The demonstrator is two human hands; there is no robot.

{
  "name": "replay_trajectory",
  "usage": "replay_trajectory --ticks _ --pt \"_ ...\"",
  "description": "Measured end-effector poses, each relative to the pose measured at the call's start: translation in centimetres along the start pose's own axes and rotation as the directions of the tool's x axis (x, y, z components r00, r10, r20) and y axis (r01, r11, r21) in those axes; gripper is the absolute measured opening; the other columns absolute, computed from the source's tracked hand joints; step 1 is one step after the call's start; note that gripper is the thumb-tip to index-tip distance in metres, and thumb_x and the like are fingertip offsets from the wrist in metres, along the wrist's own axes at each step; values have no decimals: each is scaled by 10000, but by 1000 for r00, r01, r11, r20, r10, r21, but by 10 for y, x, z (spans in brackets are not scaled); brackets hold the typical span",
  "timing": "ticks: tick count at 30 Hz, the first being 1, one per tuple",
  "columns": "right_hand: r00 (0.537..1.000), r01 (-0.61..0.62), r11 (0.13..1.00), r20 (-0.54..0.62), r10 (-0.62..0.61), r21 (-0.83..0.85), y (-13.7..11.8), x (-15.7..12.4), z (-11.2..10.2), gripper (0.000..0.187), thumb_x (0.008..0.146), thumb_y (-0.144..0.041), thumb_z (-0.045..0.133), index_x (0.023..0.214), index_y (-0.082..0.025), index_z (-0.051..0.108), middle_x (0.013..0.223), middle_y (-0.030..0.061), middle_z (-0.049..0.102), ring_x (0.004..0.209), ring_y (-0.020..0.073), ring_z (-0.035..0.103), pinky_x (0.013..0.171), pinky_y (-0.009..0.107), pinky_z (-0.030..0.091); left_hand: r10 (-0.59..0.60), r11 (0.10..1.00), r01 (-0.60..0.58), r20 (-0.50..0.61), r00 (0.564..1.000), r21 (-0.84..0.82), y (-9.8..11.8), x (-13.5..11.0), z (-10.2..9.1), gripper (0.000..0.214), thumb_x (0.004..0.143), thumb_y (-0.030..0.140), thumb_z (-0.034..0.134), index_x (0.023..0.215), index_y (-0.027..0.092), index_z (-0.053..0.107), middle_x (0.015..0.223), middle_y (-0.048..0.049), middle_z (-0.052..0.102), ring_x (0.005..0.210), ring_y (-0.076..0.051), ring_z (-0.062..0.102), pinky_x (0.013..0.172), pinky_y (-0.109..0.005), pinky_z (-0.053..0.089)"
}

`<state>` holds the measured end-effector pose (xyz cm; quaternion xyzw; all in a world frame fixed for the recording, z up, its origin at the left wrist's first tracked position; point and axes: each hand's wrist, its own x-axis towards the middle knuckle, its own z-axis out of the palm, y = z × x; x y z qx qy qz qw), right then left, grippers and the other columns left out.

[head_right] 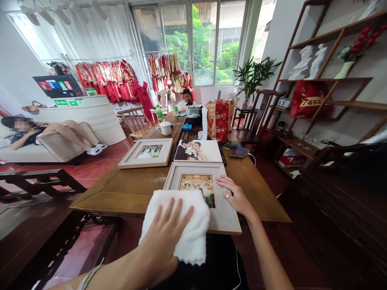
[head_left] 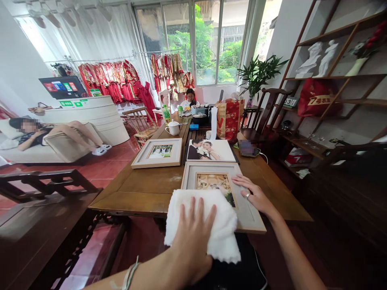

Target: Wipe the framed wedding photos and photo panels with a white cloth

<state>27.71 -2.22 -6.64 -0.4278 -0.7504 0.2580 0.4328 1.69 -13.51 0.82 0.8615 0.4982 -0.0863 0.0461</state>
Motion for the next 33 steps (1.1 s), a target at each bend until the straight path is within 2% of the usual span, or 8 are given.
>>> replay_trajectory --ticks 4,12,15,18,21,24,30,33 --pt "1000 6 1000 11 -6 -3 -1 0 -1 382 766 -185 504 1120 -252 632 1254 54 570 1285 249 360 1079 517 243 44 999 -44 -52 998 -6 -1 21 -2 962 648 367 614 1432 219 75 1497 -164 104 1351 -406 2 1051 -602 68" --pt "1000 0 1000 2 0 -12 -1 -1 -1 421 756 -138 488 1141 -252 615 1265 46 561 1293 234 349 1079 500 252 -102 992 118 -268 958 45 -31 130 -20 847 704 305 612 1413 170 169 1483 -192 141 1356 -378 95 1058 -550 138" --pt "1000 -1 1000 -13 1 -7 0 -1 -1 410 756 -150 495 1134 -246 621 1258 54 567 1286 241 362 1075 498 261 -75 994 94 -261 962 62 -26 131 -21 850 705 310 613 1411 159 165 1481 -205 134 1353 -388 91 1046 -569 148" --pt "1000 -8 1000 -15 7 -1 0 0 -1 378 764 -180 506 1114 -240 634 1242 62 579 1278 250 372 1066 502 274 -16 998 25 -138 990 64 -11 102 -25 818 705 313 597 1402 161 197 1469 -207 179 1343 -403 124 1031 -589 168" --pt "1000 2 1000 -10 -2 9 0 0 -1 360 776 -211 515 1114 -242 635 1242 62 580 1277 250 373 1067 504 270 163 986 -162 12 987 -33 1 62 -31 789 713 298 551 1407 203 188 1470 -156 218 1345 -371 165 1034 -561 217" --pt "1000 22 1000 -7 -21 10 0 1 -1 360 772 -214 521 1111 -242 638 1231 61 589 1274 249 377 1066 507 272 308 942 -303 16 951 -146 2 42 -35 753 728 267 485 1413 223 175 1459 -105 273 1344 -305 219 1051 -491 260" --pt "1000 4 1000 -29 -4 0 -2 0 -2 352 753 -183 514 1069 -234 661 1214 68 600 1264 258 394 1050 509 297 -5 999 1 -120 993 -36 -14 96 -36 726 717 209 489 1388 138 220 1442 -159 291 1330 -305 258 1047 -465 266" --pt "999 -9 1000 -32 9 -10 -4 0 -2 394 730 -149 509 1086 -238 652 1215 56 600 1270 245 388 1063 484 287 1 1000 -2 -245 970 -4 -21 140 -40 737 722 191 483 1391 114 183 1475 -138 222 1357 -287 183 1067 -432 231"
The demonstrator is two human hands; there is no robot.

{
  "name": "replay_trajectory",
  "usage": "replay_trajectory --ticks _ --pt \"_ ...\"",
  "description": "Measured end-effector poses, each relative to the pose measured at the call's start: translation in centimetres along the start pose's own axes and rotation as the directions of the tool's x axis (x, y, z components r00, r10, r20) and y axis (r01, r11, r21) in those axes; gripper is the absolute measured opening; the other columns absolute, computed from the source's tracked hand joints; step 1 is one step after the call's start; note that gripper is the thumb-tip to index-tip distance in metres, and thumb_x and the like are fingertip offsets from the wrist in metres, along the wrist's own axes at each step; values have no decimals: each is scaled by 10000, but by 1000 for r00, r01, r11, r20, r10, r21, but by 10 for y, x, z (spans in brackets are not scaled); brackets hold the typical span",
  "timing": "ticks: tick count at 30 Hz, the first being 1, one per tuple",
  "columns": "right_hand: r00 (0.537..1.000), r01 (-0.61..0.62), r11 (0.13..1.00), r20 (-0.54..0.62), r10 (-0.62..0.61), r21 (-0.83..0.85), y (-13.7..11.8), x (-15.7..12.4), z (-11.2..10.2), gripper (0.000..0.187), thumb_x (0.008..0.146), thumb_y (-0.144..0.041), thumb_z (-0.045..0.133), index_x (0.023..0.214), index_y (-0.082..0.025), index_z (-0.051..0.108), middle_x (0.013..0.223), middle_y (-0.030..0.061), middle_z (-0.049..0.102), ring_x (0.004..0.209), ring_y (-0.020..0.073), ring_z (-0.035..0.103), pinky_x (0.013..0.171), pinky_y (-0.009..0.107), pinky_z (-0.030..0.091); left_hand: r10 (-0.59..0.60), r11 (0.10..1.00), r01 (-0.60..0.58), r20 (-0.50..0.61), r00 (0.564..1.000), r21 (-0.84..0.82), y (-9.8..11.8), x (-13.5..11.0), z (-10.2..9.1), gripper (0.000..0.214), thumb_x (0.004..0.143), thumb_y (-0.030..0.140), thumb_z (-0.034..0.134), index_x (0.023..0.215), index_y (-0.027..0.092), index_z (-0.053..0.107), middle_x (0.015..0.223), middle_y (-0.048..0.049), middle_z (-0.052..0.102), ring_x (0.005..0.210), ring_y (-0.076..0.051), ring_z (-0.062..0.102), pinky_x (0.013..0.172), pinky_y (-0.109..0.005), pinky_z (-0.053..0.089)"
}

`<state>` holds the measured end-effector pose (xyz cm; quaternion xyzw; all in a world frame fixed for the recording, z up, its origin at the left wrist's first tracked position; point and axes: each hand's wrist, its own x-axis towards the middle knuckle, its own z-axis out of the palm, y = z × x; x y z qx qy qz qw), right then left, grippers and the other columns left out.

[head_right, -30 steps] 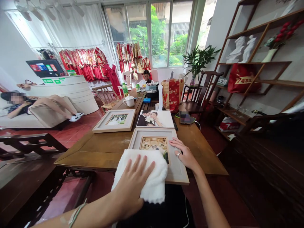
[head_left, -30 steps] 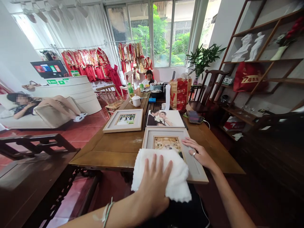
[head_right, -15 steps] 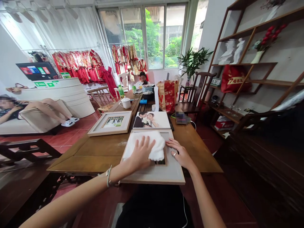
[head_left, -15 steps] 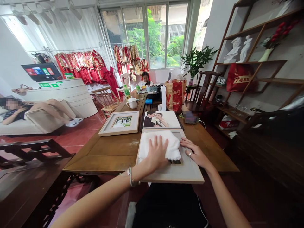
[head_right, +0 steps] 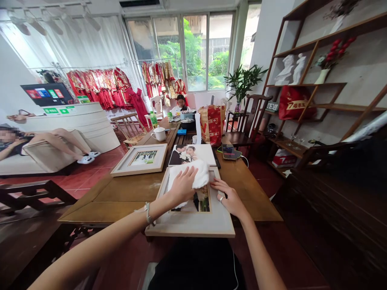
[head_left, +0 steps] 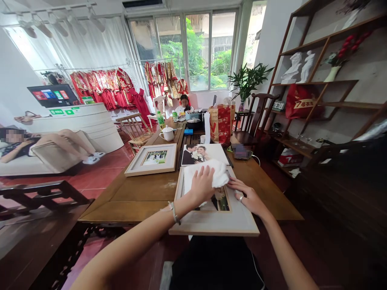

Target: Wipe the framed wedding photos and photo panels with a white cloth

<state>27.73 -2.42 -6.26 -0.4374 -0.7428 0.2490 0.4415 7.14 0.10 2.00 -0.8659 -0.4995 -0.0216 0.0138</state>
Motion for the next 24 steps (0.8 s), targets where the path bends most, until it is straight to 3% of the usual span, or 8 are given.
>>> replay_trajectory --ticks 2,5,9,12,16,18,22,24 --pt "1000 -6 1000 -9 6 -5 -1 0 0 400 714 -141 508 1071 -237 660 1200 51 609 1253 242 410 1066 468 285 139 990 -140 -42 989 -1 0 26 4 746 725 180 462 1398 99 149 1494 -114 174 1371 -256 134 1081 -397 206" --pt "998 -50 999 -40 49 -13 -3 0 1 371 695 -158 504 1012 -218 686 1154 66 631 1165 258 500 1034 460 329 370 929 -370 -3 929 -13 6 52 9 711 745 174 420 1398 89 152 1491 -91 197 1372 -208 141 1090 -357 187" --pt "991 -129 991 -53 127 -33 -4 0 2 349 694 -190 496 979 -215 695 1123 74 643 1065 275 569 970 461 390 393 919 -393 -15 919 15 16 56 10 638 748 181 422 1356 66 266 1433 -112 333 1329 -227 263 1057 -368 260" --pt "994 -88 996 -64 87 -6 -2 0 2 365 682 -176 502 998 -217 681 1196 68 605 1156 280 505 1005 456 355 334 941 -334 18 943 53 10 40 7 595 723 162 447 1304 76 355 1387 -123 404 1295 -252 323 998 -394 341" --pt "995 -59 997 -75 63 50 1 0 2 425 673 -137 506 1063 -234 645 1265 60 559 1235 258 433 1048 456 306 262 962 -269 113 958 52 -1 -1 0 633 703 170 467 1320 108 338 1427 -116 344 1321 -276 269 1007 -445 322" --pt "997 -41 998 -64 44 53 1 0 2 459 688 -135 507 1121 -241 617 1283 62 544 1252 248 412 1064 464 282 299 953 -301 173 938 -16 3 -27 -4 677 711 189 454 1358 104 274 1448 -116 304 1336 -274 242 1036 -448 288" --pt "999 -20 998 -41 22 55 1 -1 0 450 724 -157 500 1157 -224 604 1302 81 525 1265 247 395 1076 467 263 509 858 -476 193 839 -194 30 -76 -12 738 718 249 463 1395 133 192 1484 -79 226 1368 -256 156 1089 -418 218" --pt "999 -14 998 -39 16 57 1 -1 0 426 745 -166 491 1150 -226 610 1292 80 534 1266 240 395 1078 461 266 511 852 -473 164 844 -222 43 -92 -14 740 717 271 480 1394 157 204 1487 -56 222 1370 -265 146 1096 -428 208"
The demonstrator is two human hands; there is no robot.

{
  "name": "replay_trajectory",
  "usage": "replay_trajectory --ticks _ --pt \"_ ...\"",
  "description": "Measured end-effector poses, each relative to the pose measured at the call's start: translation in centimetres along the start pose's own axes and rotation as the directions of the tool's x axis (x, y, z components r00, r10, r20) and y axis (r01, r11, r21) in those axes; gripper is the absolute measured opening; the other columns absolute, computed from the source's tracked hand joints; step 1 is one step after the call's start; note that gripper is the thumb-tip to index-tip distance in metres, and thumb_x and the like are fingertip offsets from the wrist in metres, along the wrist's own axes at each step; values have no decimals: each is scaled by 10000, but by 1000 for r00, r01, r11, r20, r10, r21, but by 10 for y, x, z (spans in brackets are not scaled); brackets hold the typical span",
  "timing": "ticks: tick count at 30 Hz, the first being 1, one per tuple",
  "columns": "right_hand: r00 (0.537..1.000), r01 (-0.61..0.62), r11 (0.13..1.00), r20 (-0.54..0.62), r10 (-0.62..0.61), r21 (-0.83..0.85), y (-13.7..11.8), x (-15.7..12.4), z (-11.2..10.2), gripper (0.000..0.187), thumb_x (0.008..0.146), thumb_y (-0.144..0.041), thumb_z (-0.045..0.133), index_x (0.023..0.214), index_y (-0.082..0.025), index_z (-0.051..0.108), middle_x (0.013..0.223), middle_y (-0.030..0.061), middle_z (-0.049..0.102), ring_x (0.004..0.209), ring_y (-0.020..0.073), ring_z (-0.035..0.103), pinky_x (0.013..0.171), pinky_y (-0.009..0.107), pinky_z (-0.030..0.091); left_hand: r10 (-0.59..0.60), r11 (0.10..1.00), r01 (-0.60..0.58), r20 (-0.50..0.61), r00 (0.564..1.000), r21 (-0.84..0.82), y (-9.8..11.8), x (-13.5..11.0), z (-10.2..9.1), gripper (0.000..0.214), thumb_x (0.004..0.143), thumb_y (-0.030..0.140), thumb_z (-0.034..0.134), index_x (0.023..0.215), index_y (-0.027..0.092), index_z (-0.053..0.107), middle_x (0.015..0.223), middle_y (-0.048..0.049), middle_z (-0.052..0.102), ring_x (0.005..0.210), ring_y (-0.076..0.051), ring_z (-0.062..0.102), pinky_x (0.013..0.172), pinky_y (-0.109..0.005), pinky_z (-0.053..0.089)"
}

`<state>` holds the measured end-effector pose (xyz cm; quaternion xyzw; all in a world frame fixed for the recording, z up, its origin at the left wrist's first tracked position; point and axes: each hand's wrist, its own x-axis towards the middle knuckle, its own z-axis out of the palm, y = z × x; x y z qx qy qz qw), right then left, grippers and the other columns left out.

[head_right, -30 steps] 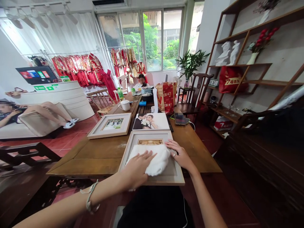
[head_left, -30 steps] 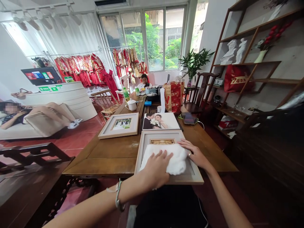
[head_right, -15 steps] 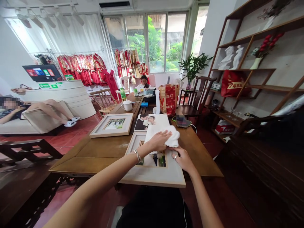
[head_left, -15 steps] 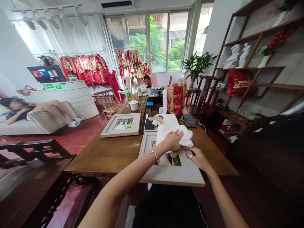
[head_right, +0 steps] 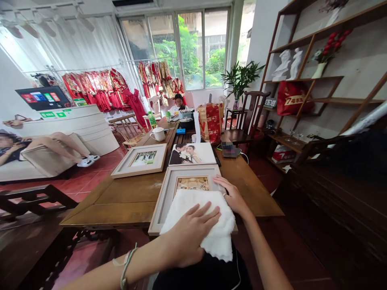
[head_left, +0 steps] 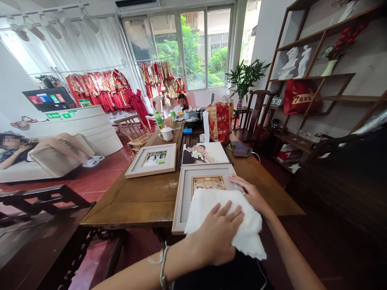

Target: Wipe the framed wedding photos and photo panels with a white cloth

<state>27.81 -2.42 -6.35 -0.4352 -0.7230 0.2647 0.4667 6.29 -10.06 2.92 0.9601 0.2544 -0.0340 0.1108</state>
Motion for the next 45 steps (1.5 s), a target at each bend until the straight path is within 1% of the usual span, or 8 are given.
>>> replay_trajectory --ticks 4,9,17,25,32,35,40,45 --pt "1000 15 1000 24 -14 -10 0 0 0 385 779 -204 497 1146 -228 611 1270 76 553 1275 240 381 1076 463 270 -232 972 234 -48 971 35 9 7 5 688 738 290 493 1370 129 274 1458 -93 290 1337 -322 222 1048 -489 278" --pt "1000 -5 999 10 6 -47 1 0 1 376 764 -211 510 1125 -232 612 1265 76 555 1254 254 407 1048 455 309 -475 864 485 -98 875 136 -34 51 2 713 749 251 538 1383 114 244 1473 -133 235 1339 -361 189 1035 -530 257" --pt "1000 -24 995 13 25 -93 2 0 1 307 729 -189 498 999 -220 642 1132 70 609 1087 256 539 976 420 377 -190 954 224 -177 966 197 -91 105 -23 634 773 169 440 1375 151 241 1482 -64 233 1353 -248 181 1072 -420 224" --pt "1000 -24 999 -1 24 -31 2 1 2 317 765 -235 499 1046 -206 641 1216 87 578 1201 265 456 1021 430 335 -430 869 450 -135 892 206 -46 67 -8 605 764 198 495 1321 42 317 1373 -213 366 1237 -359 355 919 -506 388" --pt "1000 -13 1000 18 14 -16 -1 0 3 285 772 -212 491 1007 -222 651 1156 78 612 1224 251 430 1048 432 311 -109 982 104 23 994 159 28 0 0 693 767 290 508 1373 66 257 1436 -193 283 1299 -379 274 1002 -530 332" --pt "999 -32 999 27 33 -24 -2 0 1 306 763 -183 478 1016 -227 644 1177 66 600 1240 240 414 1058 441 297 -142 967 142 -18 990 213 40 -6 9 670 781 247 486 1383 66 254 1431 -196 297 1295 -382 294 977 -545 360" --pt "999 -33 999 32 34 -32 0 -1 1 326 761 -168 476 1038 -243 631 1189 58 593 1246 235 408 1065 459 279 -386 817 430 -191 903 385 -1 15 24 596 801 135 436 1376 65 292 1380 -237 366 1262 -384 358 923 -557 394" --pt "999 -49 998 22 50 -32 2 -3 1 320 757 -173 485 1033 -239 632 1241 63 558 1250 244 405 1055 454 289 -374 822 448 -261 890 351 -78 45 10 709 747 194 546 1388 114 251 1449 -193 257 1330 -352 228 1035 -511 261"
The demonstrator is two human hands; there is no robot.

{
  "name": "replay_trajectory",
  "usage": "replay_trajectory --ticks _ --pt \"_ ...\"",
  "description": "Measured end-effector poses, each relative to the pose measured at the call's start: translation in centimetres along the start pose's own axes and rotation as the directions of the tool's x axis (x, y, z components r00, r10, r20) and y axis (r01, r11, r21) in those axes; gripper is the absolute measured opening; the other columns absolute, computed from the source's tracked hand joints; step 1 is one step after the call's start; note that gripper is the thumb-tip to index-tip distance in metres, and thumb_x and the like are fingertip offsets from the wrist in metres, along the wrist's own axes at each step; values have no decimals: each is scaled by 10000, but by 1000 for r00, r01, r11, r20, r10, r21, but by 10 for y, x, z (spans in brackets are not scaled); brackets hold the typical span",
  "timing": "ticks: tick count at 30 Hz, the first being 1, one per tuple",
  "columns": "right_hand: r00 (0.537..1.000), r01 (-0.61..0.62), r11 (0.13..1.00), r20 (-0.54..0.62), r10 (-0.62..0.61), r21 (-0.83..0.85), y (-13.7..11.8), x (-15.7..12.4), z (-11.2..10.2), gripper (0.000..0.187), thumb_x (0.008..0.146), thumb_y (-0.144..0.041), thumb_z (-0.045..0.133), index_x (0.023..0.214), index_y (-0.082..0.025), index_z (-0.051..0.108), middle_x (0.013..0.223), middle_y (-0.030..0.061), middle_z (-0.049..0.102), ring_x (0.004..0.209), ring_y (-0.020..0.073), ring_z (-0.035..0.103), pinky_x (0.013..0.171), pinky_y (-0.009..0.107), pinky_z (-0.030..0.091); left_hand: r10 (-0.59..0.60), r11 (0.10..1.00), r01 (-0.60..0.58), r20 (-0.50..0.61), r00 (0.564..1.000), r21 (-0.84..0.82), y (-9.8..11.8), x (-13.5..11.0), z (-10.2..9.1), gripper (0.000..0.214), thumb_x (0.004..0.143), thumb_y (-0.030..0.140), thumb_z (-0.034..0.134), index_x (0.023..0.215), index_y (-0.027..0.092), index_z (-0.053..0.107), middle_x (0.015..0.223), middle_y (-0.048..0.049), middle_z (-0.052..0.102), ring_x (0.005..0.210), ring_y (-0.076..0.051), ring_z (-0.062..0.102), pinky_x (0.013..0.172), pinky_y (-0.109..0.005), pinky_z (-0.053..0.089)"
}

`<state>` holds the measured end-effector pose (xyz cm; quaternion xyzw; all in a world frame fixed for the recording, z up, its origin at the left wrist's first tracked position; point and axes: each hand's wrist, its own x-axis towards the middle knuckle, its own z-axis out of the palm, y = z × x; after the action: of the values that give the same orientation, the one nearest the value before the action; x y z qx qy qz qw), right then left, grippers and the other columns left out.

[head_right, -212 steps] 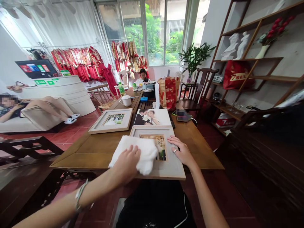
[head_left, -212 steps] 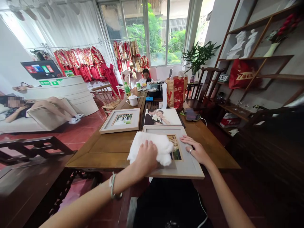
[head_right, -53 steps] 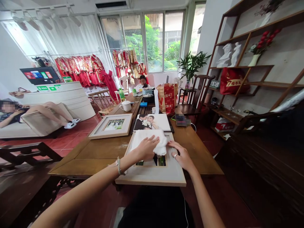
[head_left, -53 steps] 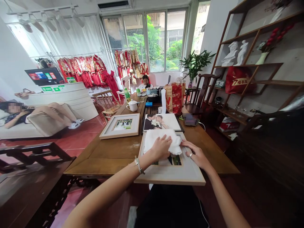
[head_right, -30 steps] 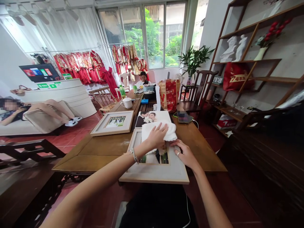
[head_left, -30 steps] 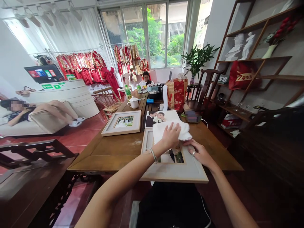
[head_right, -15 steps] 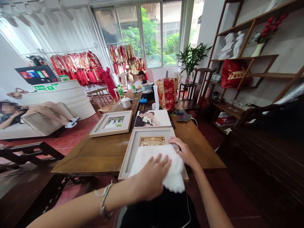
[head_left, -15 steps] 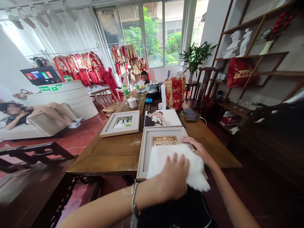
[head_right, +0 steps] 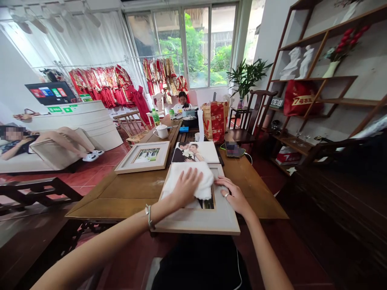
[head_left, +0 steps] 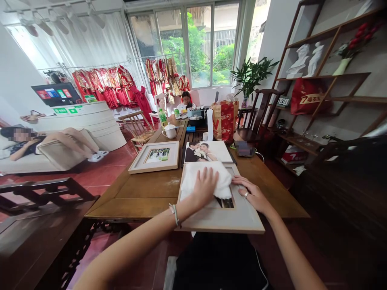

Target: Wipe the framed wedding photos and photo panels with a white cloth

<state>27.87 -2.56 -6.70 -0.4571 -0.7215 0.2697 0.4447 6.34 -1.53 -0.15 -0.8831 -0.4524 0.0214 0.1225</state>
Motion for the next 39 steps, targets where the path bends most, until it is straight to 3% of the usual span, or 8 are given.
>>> replay_trajectory --ticks 6,12,17,24,28,31,35,39 --pt "1000 -4 1000 11 4 3 -2 2 0 328 755 -172 480 1038 -237 630 1210 61 582 1255 234 400 1057 443 285 -64 997 67 67 996 -47 -29 18 -11 725 748 181 561 1391 147 228 1457 -178 237 1338 -340 204 1023 -485 272" --pt "1000 3 1000 0 -3 1 -3 2 0 328 746 -164 471 1024 -237 629 1204 59 584 1249 229 407 1061 449 279 -127 991 111 298 946 68 5 -61 -39 673 756 193 535 1371 61 297 1373 -276 346 1253 -442 329 910 -560 365" --pt "1000 20 1000 -7 -20 9 -4 2 0 327 741 -162 477 1016 -238 636 1183 55 597 1247 231 409 1063 450 283 -85 993 114 436 896 -41 21 -110 -51 753 711 216 566 1394 113 267 1411 -252 295 1270 -450 296 905 -592 367" --pt "1000 6 1000 3 -6 1 -5 1 -1 364 731 -137 469 1038 -251 628 1201 42 588 1259 229 394 1065 453 281 -141 978 168 204 969 -123 -29 -47 -19 826 664 208 575 1401 118 213 1470 -200 183 1357 -366 108 1074 -505 153" --pt "1000 18 1000 10 -18 4 -2 1 -1 368 730 -130 470 1042 -251 623 1200 43 587 1260 221 393 1068 452 276 -219 960 224 53 974 -166 -56 -8 -1 821 679 150 524 1414 168 160 1492 -140 149 1368 -338 80 1079 -472 156" --pt "1000 15 1000 13 -15 15 -2 2 -1 359 736 -137 467 1040 -245 624 1202 50 586 1264 220 387 1068 450 274 -213 962 219 53 975 -160 -63 3 -2 765 699 119 491 1404 173 199 1481 -122 202 1363 -326 123 1073 -474 176" --pt "1000 -5 1000 4 5 26 -3 2 -1 345 732 -152 474 1025 -239 635 1202 52 589 1255 229 399 1062 448 282 -177 974 200 196 965 -107 -47 -19 -20 724 689 120 507 1375 164 277 1431 -163 304 1325 -362 224 1024 -534 246" --pt "1000 11 1000 -9 -11 3 -5 2 0 344 724 -137 471 1005 -238 642 1175 44 607 1245 222 412 1062 442 283 -120 984 155 325 938 -84 -9 -79 -43 749 662 136 531 1373 146 294 1407 -196 335 1304 -403 257 992 -555 289"
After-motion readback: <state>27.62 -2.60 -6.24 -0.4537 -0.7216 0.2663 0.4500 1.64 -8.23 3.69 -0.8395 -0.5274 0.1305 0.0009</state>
